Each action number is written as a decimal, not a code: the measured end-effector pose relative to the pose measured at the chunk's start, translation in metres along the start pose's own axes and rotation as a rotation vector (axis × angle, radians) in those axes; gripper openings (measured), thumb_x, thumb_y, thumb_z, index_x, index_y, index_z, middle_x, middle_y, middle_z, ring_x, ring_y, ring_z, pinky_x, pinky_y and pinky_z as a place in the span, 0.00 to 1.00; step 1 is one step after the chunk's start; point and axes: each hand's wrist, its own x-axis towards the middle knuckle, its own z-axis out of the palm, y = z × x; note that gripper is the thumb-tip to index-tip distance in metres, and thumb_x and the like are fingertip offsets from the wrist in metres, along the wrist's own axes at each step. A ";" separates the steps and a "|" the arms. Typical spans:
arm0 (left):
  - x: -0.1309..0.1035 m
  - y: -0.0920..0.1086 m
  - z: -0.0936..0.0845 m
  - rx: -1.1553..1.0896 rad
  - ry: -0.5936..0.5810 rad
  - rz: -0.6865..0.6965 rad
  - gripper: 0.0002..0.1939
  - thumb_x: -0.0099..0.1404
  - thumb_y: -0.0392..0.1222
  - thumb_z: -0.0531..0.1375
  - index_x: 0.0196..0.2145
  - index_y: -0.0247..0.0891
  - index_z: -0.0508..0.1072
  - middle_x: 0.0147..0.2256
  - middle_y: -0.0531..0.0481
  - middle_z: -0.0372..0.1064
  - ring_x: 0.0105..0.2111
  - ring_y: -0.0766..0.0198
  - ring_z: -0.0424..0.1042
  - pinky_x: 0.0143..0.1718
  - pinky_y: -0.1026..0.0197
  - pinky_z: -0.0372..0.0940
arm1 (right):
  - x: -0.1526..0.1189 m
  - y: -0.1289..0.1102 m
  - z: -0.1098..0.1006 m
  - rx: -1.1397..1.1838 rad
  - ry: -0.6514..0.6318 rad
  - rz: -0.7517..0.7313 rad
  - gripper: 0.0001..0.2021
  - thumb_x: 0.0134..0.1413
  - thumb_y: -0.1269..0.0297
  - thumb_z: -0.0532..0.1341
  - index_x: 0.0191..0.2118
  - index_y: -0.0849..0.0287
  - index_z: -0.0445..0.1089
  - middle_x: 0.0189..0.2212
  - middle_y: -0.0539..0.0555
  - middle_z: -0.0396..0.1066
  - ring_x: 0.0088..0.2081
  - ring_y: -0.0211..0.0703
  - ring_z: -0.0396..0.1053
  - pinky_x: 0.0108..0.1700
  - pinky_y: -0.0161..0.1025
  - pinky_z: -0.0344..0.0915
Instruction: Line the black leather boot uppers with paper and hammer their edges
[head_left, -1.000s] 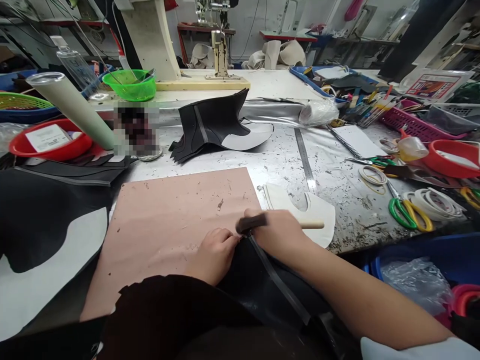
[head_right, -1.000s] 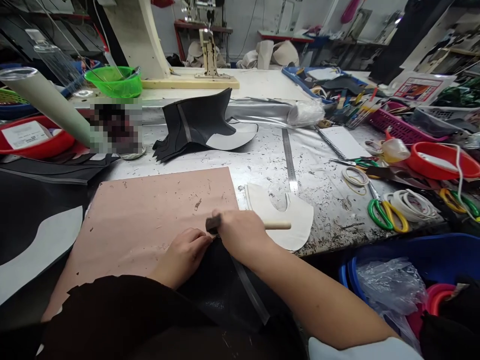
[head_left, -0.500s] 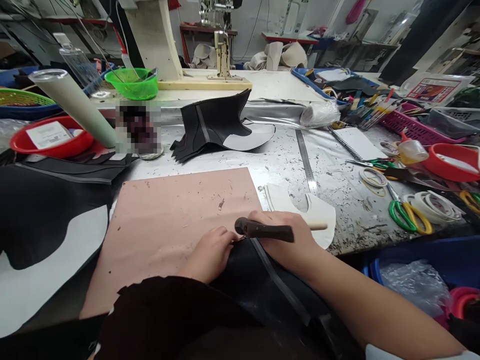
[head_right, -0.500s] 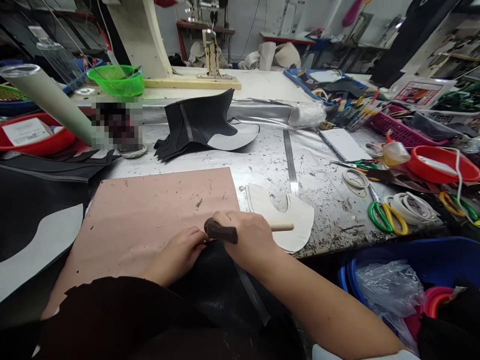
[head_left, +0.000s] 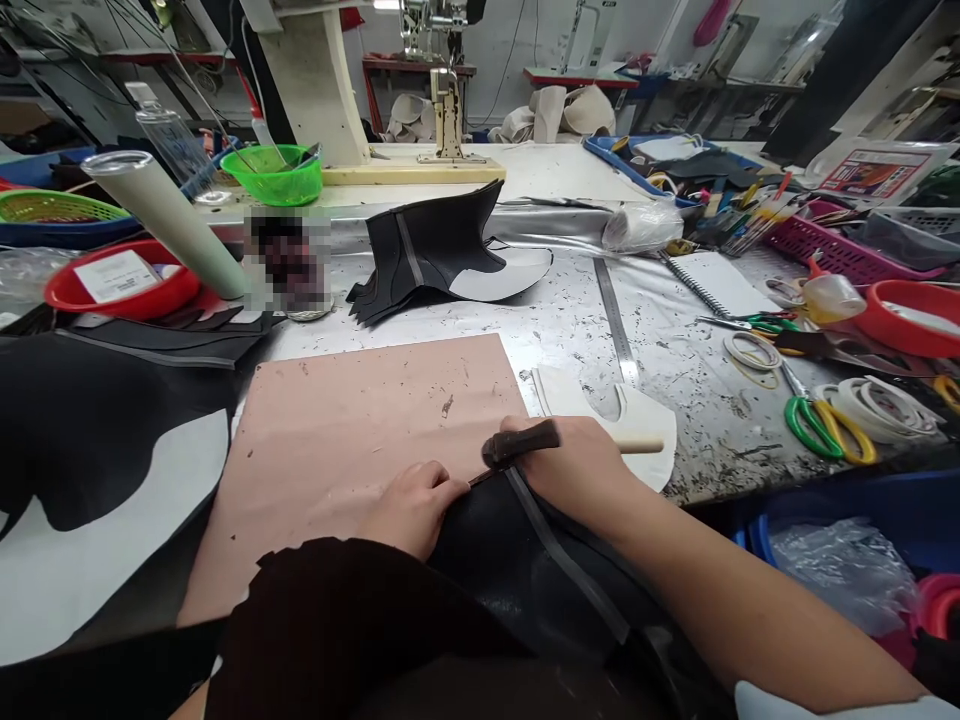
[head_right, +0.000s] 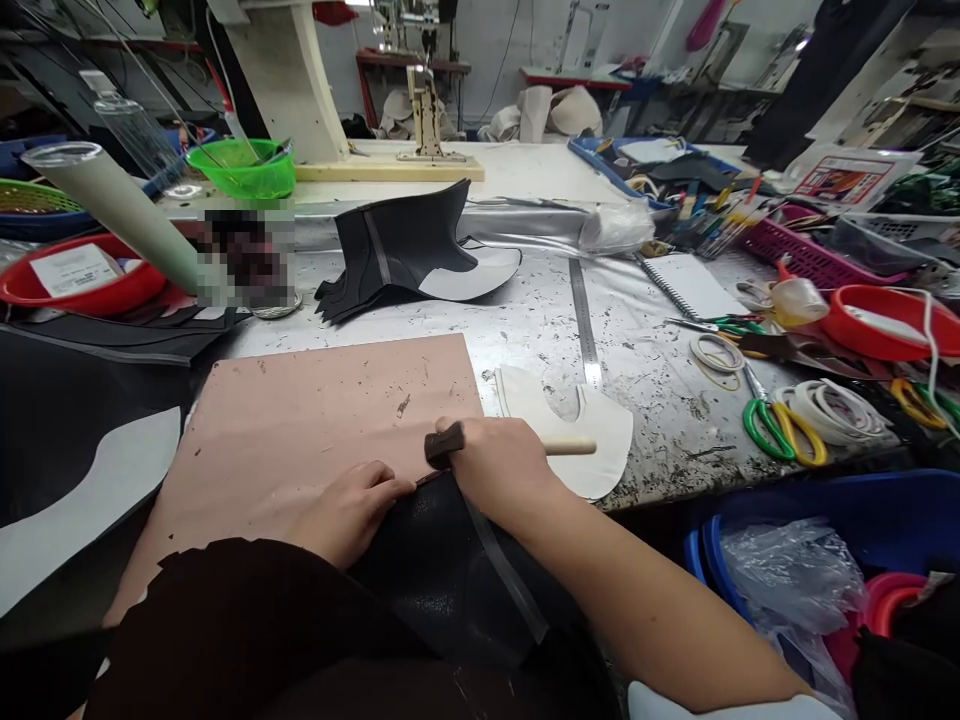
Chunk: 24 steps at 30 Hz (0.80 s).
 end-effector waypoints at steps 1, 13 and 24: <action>-0.001 0.000 0.000 -0.020 -0.005 -0.016 0.13 0.59 0.27 0.50 0.35 0.38 0.71 0.31 0.50 0.66 0.31 0.64 0.65 0.33 0.61 0.64 | 0.000 -0.001 0.001 0.020 0.013 -0.012 0.09 0.51 0.71 0.51 0.35 0.56 0.67 0.25 0.49 0.71 0.24 0.37 0.64 0.23 0.35 0.42; -0.019 -0.011 0.004 0.010 0.121 0.067 0.15 0.59 0.28 0.48 0.35 0.37 0.72 0.32 0.47 0.66 0.32 0.63 0.67 0.33 0.62 0.65 | 0.003 -0.017 0.005 -0.031 -0.094 -0.062 0.09 0.47 0.74 0.52 0.31 0.58 0.68 0.22 0.52 0.70 0.24 0.41 0.66 0.23 0.35 0.44; -0.028 -0.023 0.000 0.035 0.038 0.038 0.13 0.60 0.32 0.49 0.35 0.41 0.72 0.31 0.49 0.66 0.30 0.63 0.67 0.30 0.62 0.63 | 0.005 -0.029 0.002 -0.038 -0.048 -0.123 0.10 0.49 0.74 0.52 0.32 0.57 0.69 0.24 0.52 0.70 0.26 0.39 0.66 0.24 0.35 0.46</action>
